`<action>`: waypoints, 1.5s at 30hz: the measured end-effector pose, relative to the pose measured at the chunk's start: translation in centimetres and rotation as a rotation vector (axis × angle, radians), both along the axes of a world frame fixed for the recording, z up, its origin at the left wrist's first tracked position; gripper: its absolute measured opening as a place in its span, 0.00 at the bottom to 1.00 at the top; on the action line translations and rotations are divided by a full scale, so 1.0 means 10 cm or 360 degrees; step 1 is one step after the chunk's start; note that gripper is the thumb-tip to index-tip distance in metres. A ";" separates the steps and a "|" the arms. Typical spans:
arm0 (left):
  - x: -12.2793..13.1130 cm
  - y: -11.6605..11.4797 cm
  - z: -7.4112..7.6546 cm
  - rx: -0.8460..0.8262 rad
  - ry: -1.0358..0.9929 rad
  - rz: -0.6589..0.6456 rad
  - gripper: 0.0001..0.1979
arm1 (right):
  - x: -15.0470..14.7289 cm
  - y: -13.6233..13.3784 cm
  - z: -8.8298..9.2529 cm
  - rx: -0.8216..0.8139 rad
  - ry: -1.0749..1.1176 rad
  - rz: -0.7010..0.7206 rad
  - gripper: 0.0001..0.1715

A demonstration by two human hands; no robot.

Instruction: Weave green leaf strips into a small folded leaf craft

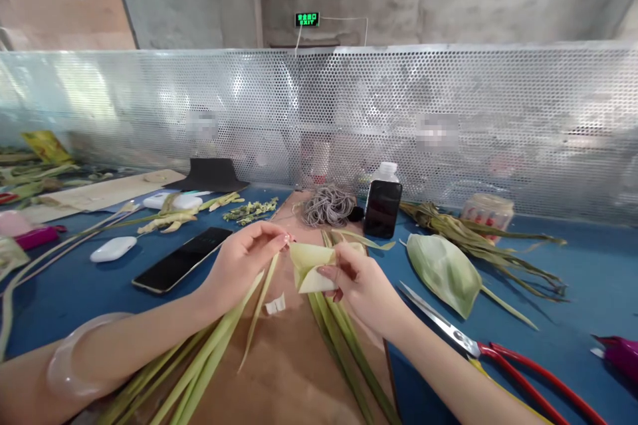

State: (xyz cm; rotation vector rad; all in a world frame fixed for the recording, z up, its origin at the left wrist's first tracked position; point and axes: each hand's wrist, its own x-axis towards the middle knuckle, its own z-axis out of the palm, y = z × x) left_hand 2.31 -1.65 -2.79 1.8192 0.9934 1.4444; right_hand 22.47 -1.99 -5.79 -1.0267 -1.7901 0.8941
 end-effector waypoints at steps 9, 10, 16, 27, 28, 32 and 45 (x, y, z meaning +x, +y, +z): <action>0.02 0.17 -0.09 -0.0432 -0.0486 -0.0121 0.11 | 0.00 -0.01 0.00 0.0062 -0.0095 -0.0037 0.12; 0.02 0.18 -0.10 -0.0463 -0.0514 -0.0138 0.11 | 0.00 -0.02 0.01 0.0063 -0.0087 -0.0033 0.12; 0.01 0.20 -0.13 -0.0651 -0.0569 -0.0128 0.10 | 0.03 0.00 0.02 0.0103 0.0121 -0.0075 0.10; 0.03 0.16 -0.10 -0.0658 -0.0114 -0.0357 0.07 | 0.13 0.15 0.02 0.0139 0.0711 -0.0288 0.16; 0.03 0.16 -0.10 -0.0663 -0.0097 -0.0373 0.07 | 0.15 0.17 0.02 0.0135 0.0720 -0.0331 0.16; 0.03 0.15 -0.11 -0.0676 -0.0090 -0.0433 0.07 | 0.21 0.26 -0.02 0.0129 0.0684 -0.0475 0.14; 0.00 0.15 0.04 -0.0729 -0.0676 -0.0654 0.04 | 0.21 0.30 -0.03 0.0304 -0.0021 -0.0662 0.11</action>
